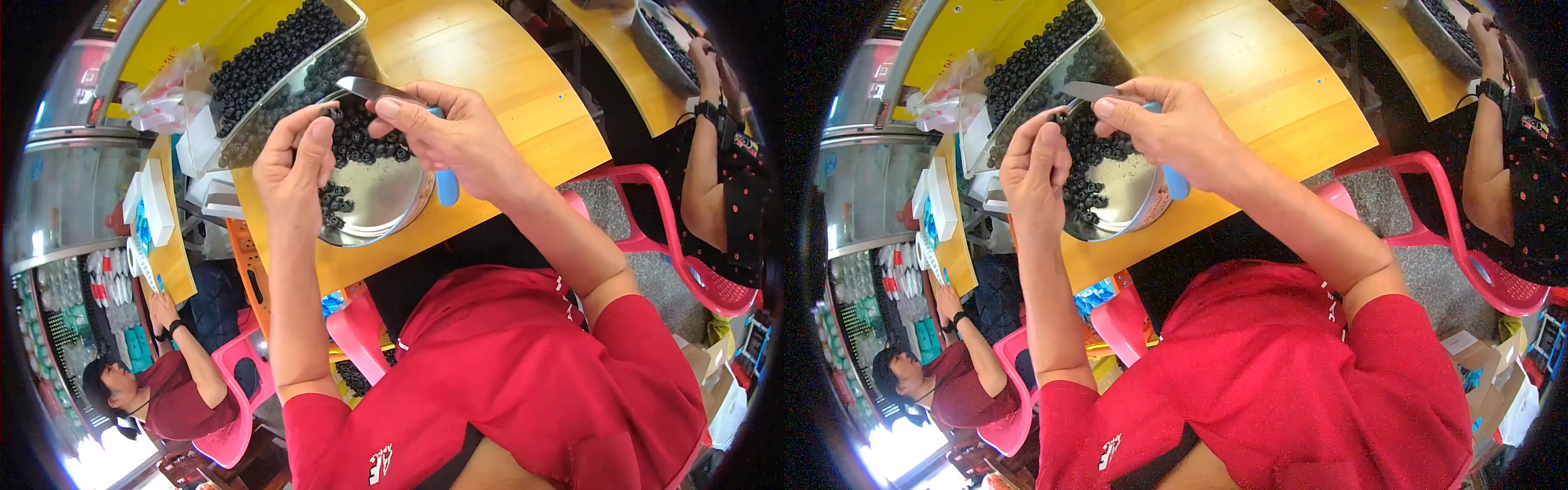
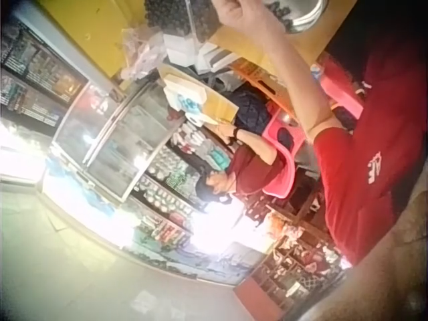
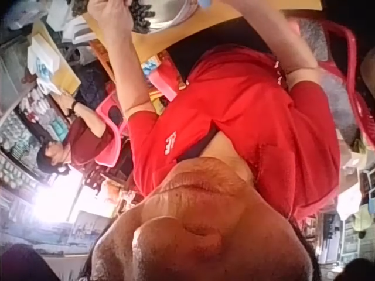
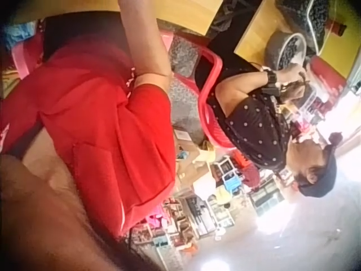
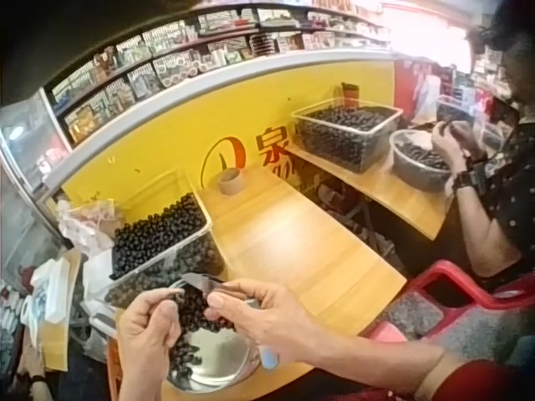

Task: Trimming the tips off small black seeds or plant objects using a small hand-held blade at a workstation.

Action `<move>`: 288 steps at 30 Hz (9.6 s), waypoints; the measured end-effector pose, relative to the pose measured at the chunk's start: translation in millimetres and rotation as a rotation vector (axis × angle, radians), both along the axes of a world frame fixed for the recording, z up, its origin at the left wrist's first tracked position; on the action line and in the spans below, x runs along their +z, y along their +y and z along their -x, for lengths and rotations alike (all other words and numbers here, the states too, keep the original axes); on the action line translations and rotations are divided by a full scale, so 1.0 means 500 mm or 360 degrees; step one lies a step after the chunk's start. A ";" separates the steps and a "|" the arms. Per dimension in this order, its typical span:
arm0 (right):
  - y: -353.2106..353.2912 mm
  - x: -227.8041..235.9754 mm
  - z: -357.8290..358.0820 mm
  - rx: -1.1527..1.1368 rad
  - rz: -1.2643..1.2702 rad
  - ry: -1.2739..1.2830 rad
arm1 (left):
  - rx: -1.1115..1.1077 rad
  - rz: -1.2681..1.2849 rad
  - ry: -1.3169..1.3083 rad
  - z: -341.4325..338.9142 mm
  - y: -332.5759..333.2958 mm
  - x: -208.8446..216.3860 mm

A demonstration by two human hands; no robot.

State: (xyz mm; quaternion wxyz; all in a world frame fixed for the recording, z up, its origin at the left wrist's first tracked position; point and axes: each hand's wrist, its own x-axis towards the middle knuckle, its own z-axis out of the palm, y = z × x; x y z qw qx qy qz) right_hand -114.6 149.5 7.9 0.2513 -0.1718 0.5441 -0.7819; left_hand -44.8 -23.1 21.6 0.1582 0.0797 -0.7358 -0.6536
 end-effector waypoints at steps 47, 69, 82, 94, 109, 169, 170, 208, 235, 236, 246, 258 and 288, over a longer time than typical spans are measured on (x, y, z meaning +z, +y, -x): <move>-0.008 0.030 -0.011 0.0289 0.0214 -0.0233 | -0.0159 -0.0666 0.0406 -0.034 0.056 -0.050; -0.005 0.027 -0.027 0.0073 -0.0106 0.0594 | -0.0069 -0.0970 0.0377 -0.034 0.069 -0.043; 0.001 0.021 -0.019 0.0195 -0.0039 0.0606 | -0.0109 -0.0993 0.0369 -0.029 0.056 -0.053; 0.004 0.024 -0.013 0.0285 -0.0050 0.0473 | -0.0260 -0.1075 0.0452 -0.036 0.043 -0.060; 0.024 0.010 0.003 0.0095 0.0056 0.0154 | -0.0291 -0.0862 -0.0216 -0.023 -0.116 0.006; -0.007 0.019 -0.019 0.0021 0.0131 0.0353 | -0.0175 -0.0364 0.0329 -0.037 0.053 -0.030; -0.009 0.019 -0.019 -0.0011 0.0174 0.0345 | -0.0168 -0.0244 0.0298 -0.039 0.051 -0.031; 0.003 -0.001 -0.019 0.0122 -0.0091 0.0535 | -0.0111 -0.0829 0.0338 -0.044 0.051 -0.055; 0.008 -0.013 0.005 0.0115 0.0112 0.0236 | 0.1740 -0.0295 -0.1201 -1.005 -0.170 -0.477; 0.007 -0.012 0.005 0.0143 0.0121 0.0236 | 0.1748 -0.0124 -0.1177 -0.996 -0.175 -0.482; 0.024 -0.021 0.021 0.0109 0.0108 0.0245 | 0.0551 0.1181 -0.0084 -0.339 -0.125 -0.050; 0.030 -0.003 0.009 0.0070 0.0067 0.0288 | -0.0986 0.2460 -0.0849 -0.020 -0.039 -0.015; 0.004 -0.011 -0.009 0.0252 0.0032 -0.0048 | -0.0058 -0.0863 0.0333 -0.039 0.076 -0.063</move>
